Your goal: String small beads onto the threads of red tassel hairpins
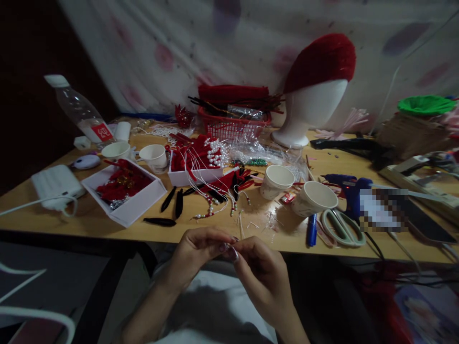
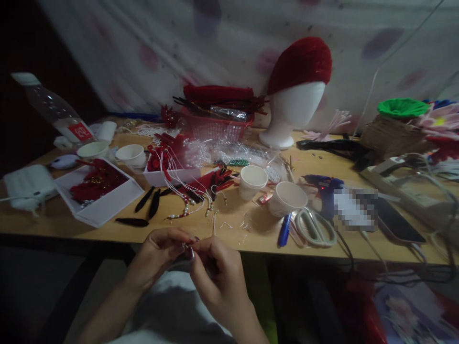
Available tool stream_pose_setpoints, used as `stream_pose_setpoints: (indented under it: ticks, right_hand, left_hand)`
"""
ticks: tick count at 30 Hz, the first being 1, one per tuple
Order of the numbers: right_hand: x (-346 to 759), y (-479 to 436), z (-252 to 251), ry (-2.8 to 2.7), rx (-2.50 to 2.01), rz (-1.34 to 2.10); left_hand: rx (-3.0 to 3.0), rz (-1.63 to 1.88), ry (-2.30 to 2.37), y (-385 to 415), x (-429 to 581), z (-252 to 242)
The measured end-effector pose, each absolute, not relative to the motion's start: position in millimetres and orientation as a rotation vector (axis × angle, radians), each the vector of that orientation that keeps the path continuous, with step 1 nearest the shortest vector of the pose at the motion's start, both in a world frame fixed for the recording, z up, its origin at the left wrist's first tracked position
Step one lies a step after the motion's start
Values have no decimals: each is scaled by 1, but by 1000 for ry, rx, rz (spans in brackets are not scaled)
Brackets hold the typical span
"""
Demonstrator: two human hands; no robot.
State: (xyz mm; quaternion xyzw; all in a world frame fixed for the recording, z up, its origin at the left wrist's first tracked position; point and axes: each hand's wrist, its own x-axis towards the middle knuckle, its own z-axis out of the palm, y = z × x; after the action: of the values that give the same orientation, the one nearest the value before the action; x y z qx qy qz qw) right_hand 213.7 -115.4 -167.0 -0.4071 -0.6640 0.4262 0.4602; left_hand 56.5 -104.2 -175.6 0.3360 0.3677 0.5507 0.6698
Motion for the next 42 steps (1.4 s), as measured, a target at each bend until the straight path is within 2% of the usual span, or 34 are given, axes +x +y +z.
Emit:
stream_pose_setpoints:
  ticks: [4, 12, 20, 27, 34, 42]
  right_hand:
    - [216, -114, -167, -1704, -965, 979]
    - [214, -113, -169, -1600, -948, 1120]
    - [214, -113, -170, -1690, -950, 996]
    - [216, -112, -171, -1765, -950, 938]
    - [216, -112, -170, -1692, -936, 1092]
    - [216, -112, -171, -1745, -953, 1117]
  left_hand:
    - [914, 1225, 888, -105, 48, -172]
    - [1111, 1283, 970, -109, 46, -171]
    - [1136, 1445, 1037, -107, 48, -176]
    - [1305, 1414, 998, -108, 44, -177]
    - [1636, 1421, 1102, -114, 37, -178]
    - [1594, 1448, 1151, -113, 41, -178]
